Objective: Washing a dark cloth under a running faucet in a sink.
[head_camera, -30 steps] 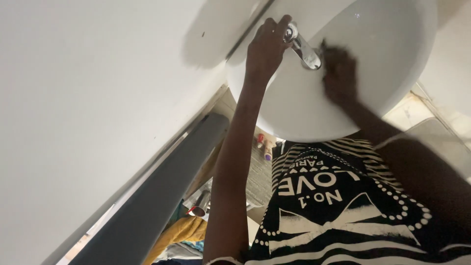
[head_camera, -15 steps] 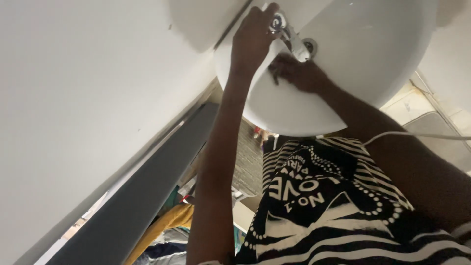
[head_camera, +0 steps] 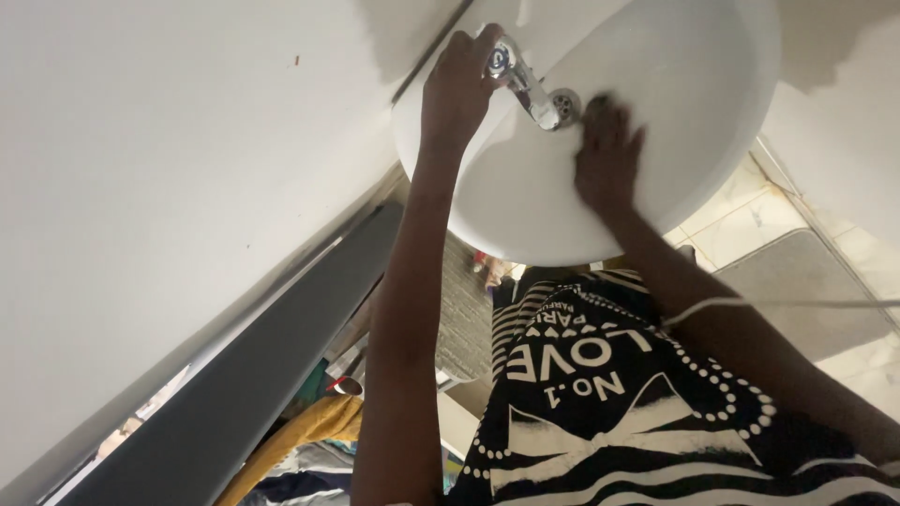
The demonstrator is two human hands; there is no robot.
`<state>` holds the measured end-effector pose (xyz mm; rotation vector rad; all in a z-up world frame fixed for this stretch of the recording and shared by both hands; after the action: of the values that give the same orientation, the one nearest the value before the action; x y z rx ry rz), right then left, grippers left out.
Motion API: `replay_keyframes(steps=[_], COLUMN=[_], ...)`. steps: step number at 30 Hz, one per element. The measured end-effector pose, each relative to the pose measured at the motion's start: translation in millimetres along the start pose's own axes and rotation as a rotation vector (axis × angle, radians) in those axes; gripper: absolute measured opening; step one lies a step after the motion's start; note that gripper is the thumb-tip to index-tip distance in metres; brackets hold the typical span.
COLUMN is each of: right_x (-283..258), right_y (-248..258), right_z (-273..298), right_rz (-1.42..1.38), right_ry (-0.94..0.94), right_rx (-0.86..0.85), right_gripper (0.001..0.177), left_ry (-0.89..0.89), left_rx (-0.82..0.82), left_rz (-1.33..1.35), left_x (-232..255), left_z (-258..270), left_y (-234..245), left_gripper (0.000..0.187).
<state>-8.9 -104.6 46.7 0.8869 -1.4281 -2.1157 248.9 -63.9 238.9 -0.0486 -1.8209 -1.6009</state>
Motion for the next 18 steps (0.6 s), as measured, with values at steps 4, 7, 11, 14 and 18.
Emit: replay_keyframes(steps=[4,7,11,14,18], right_x=[-58.0,-111.3,-110.9,-52.9,23.8], right_y=[-12.5,-3.1,9.1,-9.1,-13.7], right_z=[57.7,63.0,8.3,-48.3,-101.6], right_rz=[-0.253,-0.457,-0.482,-0.575,-0.02], right_ry=[0.086,0.383,0.582,0.544,0.576], right_rx=[-0.287,-0.433,-0.384,-0.356,-0.003], right_gripper=[0.074,0.063,0.049,0.036,0.051], left_ry=[0.002,-0.01,-0.014,-0.04,-0.051], left_rx=[0.016,0.044,0.049,0.073,0.096], left_rz=[-0.007,-0.024,-0.028,-0.031,-0.035], left_x=[-0.6,1.0,3.4,4.6,4.1], left_z=[2.9,1.6,1.7,3.9,3.2], left_y=[-4.5,-4.2,-2.6,-5.0,-7.8], left_gripper=[0.06,0.058,0.056,0.056,0.056])
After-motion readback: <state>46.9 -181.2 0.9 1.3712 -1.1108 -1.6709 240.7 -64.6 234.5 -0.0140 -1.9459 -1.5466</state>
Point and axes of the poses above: each hand's wrist, its own z-axis away from the middle knuckle, its own y-axis out of the back of the hand, x = y × z, the point moved 6 cm from there along -z, towards the middle knuckle, and after that the axes turned 11 degrees about -y, right-handed, at the moved point
